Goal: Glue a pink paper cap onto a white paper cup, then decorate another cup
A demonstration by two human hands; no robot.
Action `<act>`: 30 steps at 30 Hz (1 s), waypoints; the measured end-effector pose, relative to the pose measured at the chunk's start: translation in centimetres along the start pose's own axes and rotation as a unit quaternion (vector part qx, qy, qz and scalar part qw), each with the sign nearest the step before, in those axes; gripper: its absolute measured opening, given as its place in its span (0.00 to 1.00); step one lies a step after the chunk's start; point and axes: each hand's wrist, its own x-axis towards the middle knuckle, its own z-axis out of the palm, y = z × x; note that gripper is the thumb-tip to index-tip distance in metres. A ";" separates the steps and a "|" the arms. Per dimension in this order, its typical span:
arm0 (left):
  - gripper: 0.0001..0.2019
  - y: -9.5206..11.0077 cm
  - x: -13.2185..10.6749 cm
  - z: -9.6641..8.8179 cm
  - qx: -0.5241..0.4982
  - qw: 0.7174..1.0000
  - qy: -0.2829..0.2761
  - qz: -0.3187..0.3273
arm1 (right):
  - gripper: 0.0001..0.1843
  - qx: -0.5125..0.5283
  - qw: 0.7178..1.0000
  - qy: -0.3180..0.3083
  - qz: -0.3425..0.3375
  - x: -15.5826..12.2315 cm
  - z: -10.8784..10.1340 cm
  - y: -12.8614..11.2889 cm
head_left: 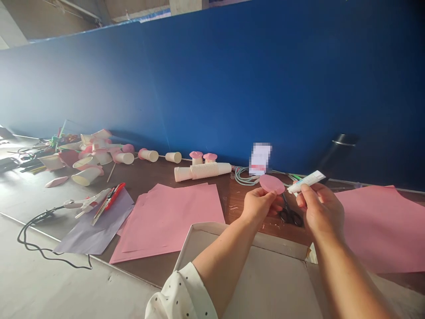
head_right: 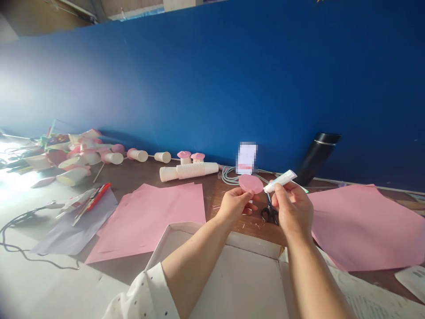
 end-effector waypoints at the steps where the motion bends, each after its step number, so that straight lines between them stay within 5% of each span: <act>1: 0.04 0.0 0.0 0.0 -0.003 1.000 -0.001 0.001 | 0.19 0.010 1.000 -0.009 -0.007 -0.1 0.0 -0.3; 9: 0.07 -0.1 0.2 0.0 -0.021 1.000 -0.007 0.010 | 0.15 -0.030 0.998 -0.043 -0.032 -1.0 0.6 -2.6; 23: 0.08 -0.2 0.1 0.1 -0.003 1.000 -0.011 0.023 | 0.17 -0.045 0.993 -0.070 -0.079 -0.8 0.8 -1.5; 30: 0.10 -0.2 0.3 -0.1 0.008 1.000 0.000 0.019 | 0.16 -0.058 0.996 -0.036 -0.063 -1.2 0.9 -2.3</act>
